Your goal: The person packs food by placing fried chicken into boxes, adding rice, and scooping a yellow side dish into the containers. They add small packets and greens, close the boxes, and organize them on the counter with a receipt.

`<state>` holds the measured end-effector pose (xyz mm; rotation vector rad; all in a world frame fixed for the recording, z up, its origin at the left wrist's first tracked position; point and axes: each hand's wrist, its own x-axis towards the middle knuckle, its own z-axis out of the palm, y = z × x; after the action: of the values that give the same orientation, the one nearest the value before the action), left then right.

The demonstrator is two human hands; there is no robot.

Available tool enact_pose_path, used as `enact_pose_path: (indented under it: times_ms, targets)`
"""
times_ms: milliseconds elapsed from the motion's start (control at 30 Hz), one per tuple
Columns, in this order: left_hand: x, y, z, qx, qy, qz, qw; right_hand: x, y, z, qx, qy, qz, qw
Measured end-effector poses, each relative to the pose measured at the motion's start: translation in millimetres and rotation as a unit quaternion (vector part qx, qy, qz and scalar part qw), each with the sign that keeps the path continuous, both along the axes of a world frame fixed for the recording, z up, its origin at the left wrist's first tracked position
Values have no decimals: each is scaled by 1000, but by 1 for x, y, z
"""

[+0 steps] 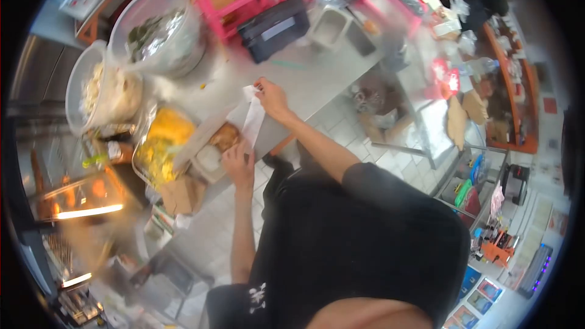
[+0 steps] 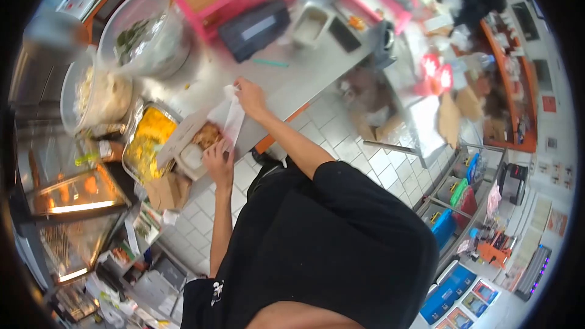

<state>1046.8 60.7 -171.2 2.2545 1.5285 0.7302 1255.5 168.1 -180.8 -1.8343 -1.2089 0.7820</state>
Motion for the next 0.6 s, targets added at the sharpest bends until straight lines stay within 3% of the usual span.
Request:
enact_pose_path:
  times_ms: [33, 100, 133, 200, 300, 367, 433, 533, 600]
  targets:
    - [3, 3, 2, 20, -5, -10, 1000, 10, 13, 4, 5, -8, -10, 1000]
    - [9, 3, 11, 37, -7, -31, 999, 26, 25, 10, 215, -253, 27, 943]
    - [15, 5, 17, 29, -18, -37, 999, 39, 25, 20, 213, -256, 17, 943]
    - [24, 7, 16, 21, -29, -59, 998, 71, 18, 54, 187, -112, 55, 974]
    - [54, 9, 7, -15, -77, -100, 992, 151, -34, 99, 141, -37, 1, 989]
    - [84, 5, 22, -129, -116, -87, 981, 217, -78, 106, 120, -22, -106, 987]
    - [116, 2, 20, -163, -114, -73, 977, 292, -113, 89, 95, -102, -198, 970]
    - [159, 9, 15, -225, -79, -71, 969, 384, -132, 93, 59, -105, -291, 949]
    - [188, 8, 13, -251, -72, -77, 962, 444, -147, 83, 152, -202, -364, 896]
